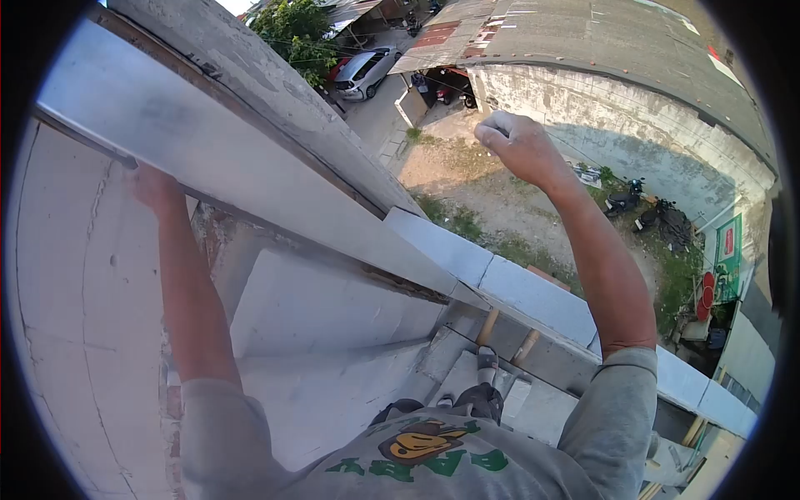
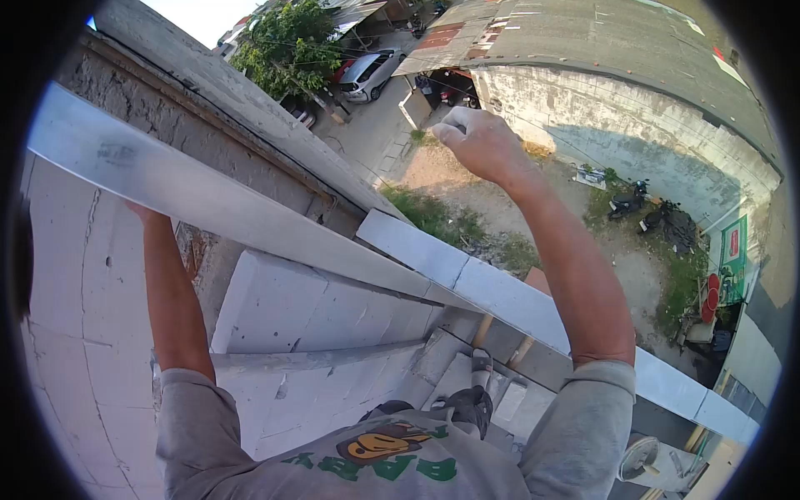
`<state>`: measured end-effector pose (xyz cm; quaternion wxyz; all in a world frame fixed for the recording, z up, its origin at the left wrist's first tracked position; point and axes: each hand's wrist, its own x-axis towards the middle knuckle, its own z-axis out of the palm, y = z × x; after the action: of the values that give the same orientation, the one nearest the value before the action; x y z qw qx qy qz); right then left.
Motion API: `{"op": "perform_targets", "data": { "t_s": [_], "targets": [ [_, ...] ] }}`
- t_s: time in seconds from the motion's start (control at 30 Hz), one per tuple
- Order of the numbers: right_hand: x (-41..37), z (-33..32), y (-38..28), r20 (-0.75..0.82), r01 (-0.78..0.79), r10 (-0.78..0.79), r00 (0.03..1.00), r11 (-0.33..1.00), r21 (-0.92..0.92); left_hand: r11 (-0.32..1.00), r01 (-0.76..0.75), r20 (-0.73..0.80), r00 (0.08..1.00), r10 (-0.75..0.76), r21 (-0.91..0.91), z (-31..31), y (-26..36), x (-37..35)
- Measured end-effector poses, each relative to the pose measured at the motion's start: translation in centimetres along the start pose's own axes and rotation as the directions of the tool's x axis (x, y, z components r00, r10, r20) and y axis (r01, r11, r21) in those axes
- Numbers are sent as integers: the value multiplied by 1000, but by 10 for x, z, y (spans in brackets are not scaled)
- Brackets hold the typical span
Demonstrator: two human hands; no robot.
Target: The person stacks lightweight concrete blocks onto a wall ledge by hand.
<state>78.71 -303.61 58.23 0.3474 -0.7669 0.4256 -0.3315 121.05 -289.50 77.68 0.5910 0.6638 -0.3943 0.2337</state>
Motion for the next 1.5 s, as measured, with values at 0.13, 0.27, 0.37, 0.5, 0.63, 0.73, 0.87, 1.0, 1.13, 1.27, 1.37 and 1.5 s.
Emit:
{"op": "perform_targets", "data": {
  "t_s": [0.13,0.27,0.37,0.5,0.63,0.73,0.87,1.0,1.13,1.27,1.37,1.5],
  "targets": [
    [77,80,27,75,104,-112,991,989,108,987,130,-160,981,-114,95,9,-28,25],
    [127,133,49,186,130,-151,971,984,123,979,118,-194,970,-150,-165,15,-8,6],
    [151,157,58,231,106,-142,963,981,164,981,124,-250,955,-158,-146,19,-1,1],
    [181,190,60,228,90,-138,964,974,209,986,95,-282,951,-130,-135,36,12,-10],
    [202,221,52,243,91,-162,956,956,279,991,96,-329,937,-121,-90,39,11,-5],
    [220,260,36,169,200,-259,951,933,300,996,54,-315,946,-73,-67,35,6,-1],
    [238,303,2,36,358,-390,920,876,322,998,52,-311,949,-59,-30,30,2,4],
    [253,307,-26,371,411,-499,783,863,294,1000,24,-211,977,-20,13,20,-3,5],
    [257,302,-26,490,439,-485,724,872,215,997,36,-298,954,-16,62,46,12,-12],
    [245,281,-18,401,474,-492,773,868,151,1000,-2,-271,963,7,17,34,3,-4],
    [230,275,-16,341,498,-515,787,855,144,1000,19,-281,960,-19,-3,30,-2,4],
    [205,254,-20,394,555,-552,735,823,119,1000,7,-258,966,-12,-18,32,2,2]
  ]
}}
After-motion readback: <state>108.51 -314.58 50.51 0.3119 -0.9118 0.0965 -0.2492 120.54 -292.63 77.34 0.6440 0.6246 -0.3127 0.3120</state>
